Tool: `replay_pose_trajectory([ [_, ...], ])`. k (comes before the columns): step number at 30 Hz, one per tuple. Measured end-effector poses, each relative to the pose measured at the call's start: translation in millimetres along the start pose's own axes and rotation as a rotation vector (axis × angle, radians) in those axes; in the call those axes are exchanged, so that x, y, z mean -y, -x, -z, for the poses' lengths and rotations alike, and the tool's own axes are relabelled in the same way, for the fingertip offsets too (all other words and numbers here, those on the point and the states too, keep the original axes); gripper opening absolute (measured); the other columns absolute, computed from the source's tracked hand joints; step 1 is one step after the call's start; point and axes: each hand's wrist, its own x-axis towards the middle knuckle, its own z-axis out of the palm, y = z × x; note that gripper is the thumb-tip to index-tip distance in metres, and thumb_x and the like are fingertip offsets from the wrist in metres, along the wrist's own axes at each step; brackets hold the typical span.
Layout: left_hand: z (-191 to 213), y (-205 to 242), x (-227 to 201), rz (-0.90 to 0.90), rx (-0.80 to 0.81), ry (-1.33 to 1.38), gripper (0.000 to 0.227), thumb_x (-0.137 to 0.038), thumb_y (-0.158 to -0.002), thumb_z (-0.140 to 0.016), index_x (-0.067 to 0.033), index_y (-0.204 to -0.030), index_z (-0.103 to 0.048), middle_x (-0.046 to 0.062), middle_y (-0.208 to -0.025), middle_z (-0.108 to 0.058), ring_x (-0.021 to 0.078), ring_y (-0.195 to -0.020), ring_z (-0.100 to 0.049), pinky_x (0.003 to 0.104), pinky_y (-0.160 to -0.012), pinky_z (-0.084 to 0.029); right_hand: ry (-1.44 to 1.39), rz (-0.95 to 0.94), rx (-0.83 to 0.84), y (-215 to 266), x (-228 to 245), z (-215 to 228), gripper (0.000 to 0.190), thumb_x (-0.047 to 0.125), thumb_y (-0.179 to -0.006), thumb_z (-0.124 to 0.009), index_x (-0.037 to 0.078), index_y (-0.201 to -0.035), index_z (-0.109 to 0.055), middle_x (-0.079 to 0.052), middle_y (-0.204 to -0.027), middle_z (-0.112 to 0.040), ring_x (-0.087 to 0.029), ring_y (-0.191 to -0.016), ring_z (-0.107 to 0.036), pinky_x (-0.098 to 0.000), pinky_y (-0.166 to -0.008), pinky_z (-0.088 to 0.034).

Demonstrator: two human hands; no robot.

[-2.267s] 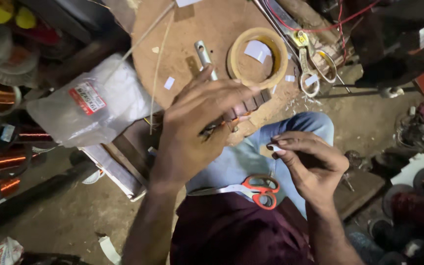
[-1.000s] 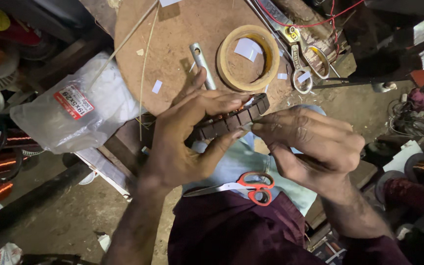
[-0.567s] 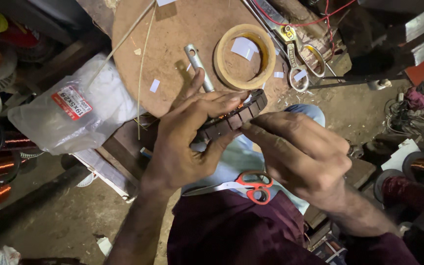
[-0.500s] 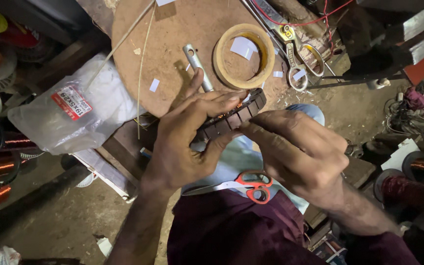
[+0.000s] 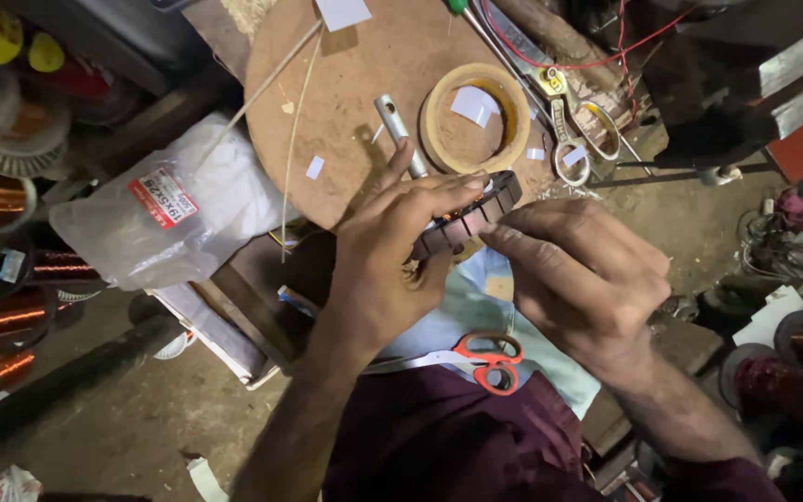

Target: The person cuts small rectangular pieces of white paper with scissors and inserts them into the slots of a circular stator component with copper windings. The person repeats this process multiple times, placing the paper pieces between the windings.

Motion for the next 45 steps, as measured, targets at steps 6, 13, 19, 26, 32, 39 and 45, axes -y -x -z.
replay_pose_trajectory([
  [6,-1,1,-3,0.072,-0.033,-0.028,0.054,0.01,-0.081,-0.069,-0.0088,-0.131,-0.061,0.004,-0.132,-0.07,0.023,-0.128,-0.068,0.053,-0.134,-0.033,-0.043,0.027,-0.042,-1,-3,-7,0.039,-0.012,-0.069,-0.073,-0.001,-0.107,-0.074,-0.012,-0.102,-0.071,-0.028,-0.095,-0.072,-0.037,-0.082,-0.059],
  [13,0,2,0,0.033,-0.014,-0.014,0.057,0.009,-0.081,-0.068,-0.0118,-0.134,-0.062,0.004,-0.136,-0.07,0.0227,-0.131,-0.067,0.053,-0.134,-0.033,0.095,0.015,-0.121,2,-8,-18,0.043,-0.002,-0.06,-0.075,0.006,-0.103,-0.076,-0.008,-0.095,-0.07,-0.03,-0.091,-0.06,-0.0388,-0.08,-0.051],
  [19,-1,0,2,0.011,-0.015,-0.007,0.051,0.002,-0.087,-0.075,-0.0121,-0.134,-0.063,0.003,-0.136,-0.07,0.0203,-0.127,-0.069,0.05,-0.131,-0.035,0.072,-0.091,-0.176,9,-8,-27,0.035,-0.011,-0.066,-0.075,0.004,-0.098,-0.076,-0.008,-0.09,-0.071,-0.026,-0.087,-0.062,-0.0405,-0.082,-0.052],
  [26,13,16,1,-0.076,0.005,-0.133,0.045,-0.022,-0.091,-0.083,-0.0149,-0.131,-0.065,0.001,-0.135,-0.068,0.0253,-0.13,-0.062,0.044,-0.122,-0.04,-0.623,-0.301,-0.331,32,-21,-53,0.036,0.017,-0.09,-0.084,0.0,-0.114,-0.063,-0.007,-0.114,-0.063,-0.018,-0.11,-0.059,-0.0345,-0.103,-0.047],
  [32,3,36,-6,0.016,-0.014,-0.292,0.044,-0.024,-0.095,-0.077,-0.0151,-0.136,-0.062,0.005,-0.135,-0.061,0.0303,-0.122,-0.054,0.044,-0.11,-0.043,-0.936,-0.378,-0.238,61,-28,-80,0.033,0.019,-0.1,-0.08,-0.002,-0.119,-0.064,-0.012,-0.122,-0.066,-0.023,-0.124,-0.062,-0.0402,-0.121,-0.043],
  [39,-1,49,0,0.023,0.001,-0.241,0.045,-0.036,-0.1,-0.07,-0.0115,-0.136,-0.059,0.009,-0.131,-0.06,0.0327,-0.122,-0.053,0.047,-0.111,-0.043,-0.901,-0.334,-0.259,75,-28,-87,0.027,0.021,-0.103,-0.075,0.003,-0.116,-0.06,-0.011,-0.118,-0.065,-0.026,-0.127,-0.06,-0.0444,-0.117,-0.041],
  [45,-8,58,5,-0.016,-0.019,-0.322,0.046,-0.042,-0.099,-0.069,-0.0108,-0.132,-0.063,0.008,-0.127,-0.061,0.0322,-0.118,-0.054,0.047,-0.107,-0.045,-0.837,-0.345,-0.289,74,-19,-89,0.025,0.021,-0.105,-0.072,0.007,-0.114,-0.054,-0.01,-0.114,-0.063,-0.025,-0.122,-0.059,-0.044,-0.119,-0.038],
])
